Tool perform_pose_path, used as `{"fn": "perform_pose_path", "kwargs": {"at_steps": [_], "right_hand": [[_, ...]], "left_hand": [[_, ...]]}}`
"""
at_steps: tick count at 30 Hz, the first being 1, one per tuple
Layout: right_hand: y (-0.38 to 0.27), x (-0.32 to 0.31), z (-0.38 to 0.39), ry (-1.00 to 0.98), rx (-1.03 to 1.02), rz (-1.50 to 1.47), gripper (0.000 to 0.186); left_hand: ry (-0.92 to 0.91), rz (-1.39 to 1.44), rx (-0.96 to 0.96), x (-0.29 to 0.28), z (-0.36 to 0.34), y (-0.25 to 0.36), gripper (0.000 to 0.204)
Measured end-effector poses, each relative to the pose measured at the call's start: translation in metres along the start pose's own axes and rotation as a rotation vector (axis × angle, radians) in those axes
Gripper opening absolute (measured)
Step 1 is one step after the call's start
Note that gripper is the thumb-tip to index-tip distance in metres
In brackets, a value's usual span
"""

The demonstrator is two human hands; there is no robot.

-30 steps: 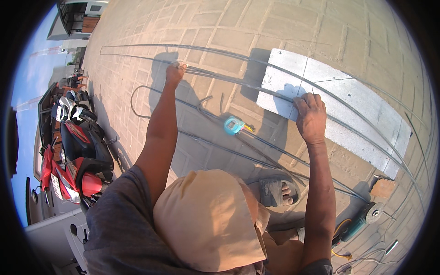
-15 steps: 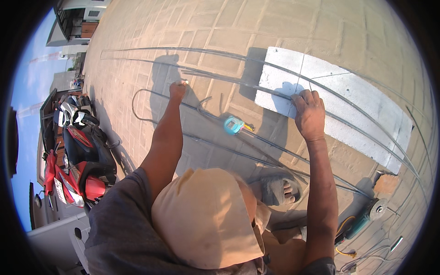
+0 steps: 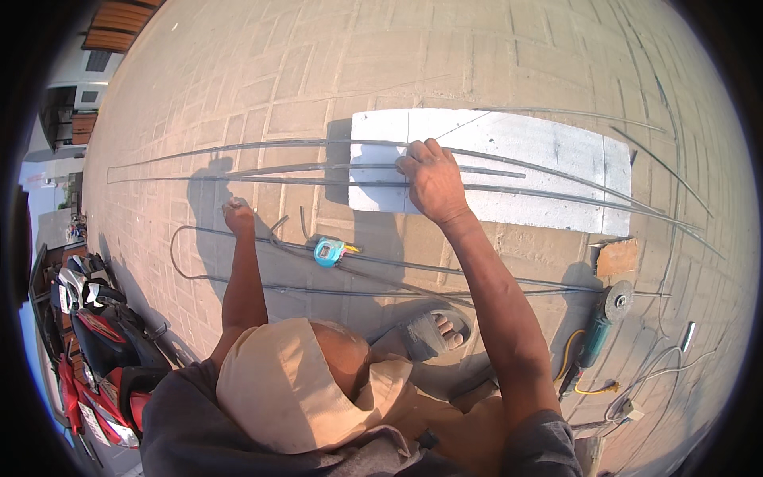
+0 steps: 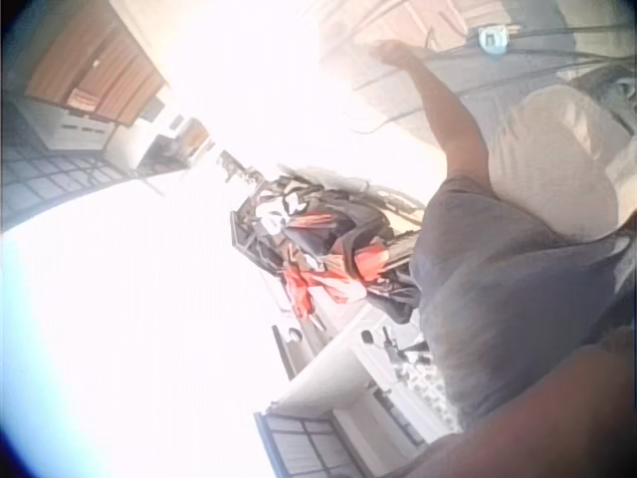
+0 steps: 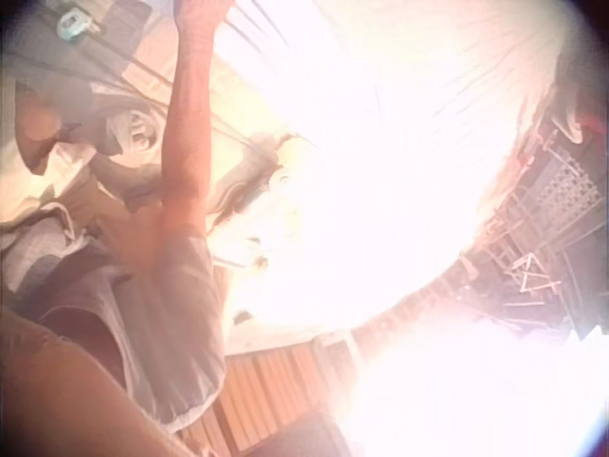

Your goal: The person uses an angle grinder to cut several metal rods on a tiled outdoor surface. They repeatedly measure the rods against a white rectangular template, mark them, and cut them to size. The person also plugs the grinder into a power strip to ensure it is powered.

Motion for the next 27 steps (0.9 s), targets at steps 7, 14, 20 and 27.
{"fn": "perform_pose_path", "kwargs": {"at_steps": [7,14,20,27], "right_hand": [[0.025,-0.043,-0.124,0.161,-0.080,0.255,0.016],[0.068,-0.069,-0.161,0.150,0.002,0.382,0.017],[0.091,-0.137,-0.023,-0.301,-0.092,0.413,0.019],[0.198,-0.338,0.291,-0.639,0.936,0.475,0.033]], "left_hand": [[0.082,0.168,0.162,-0.031,0.005,0.134,0.036],[-0.242,0.328,0.576,-0.027,0.033,0.303,0.036],[-0.375,0.446,0.702,-0.004,0.033,0.332,0.030],[-0.717,0.353,1.157,-0.027,0.079,0.481,0.029]]}}
Point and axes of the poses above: each hand's wrist, its own z-axis away from the middle knuckle, its own x-axis out of the palm, y = z × x, the point moved 9 cm from there along -z, towards the middle knuckle, and after that the axes turned 1 degree about y, right-handed, at the moved point
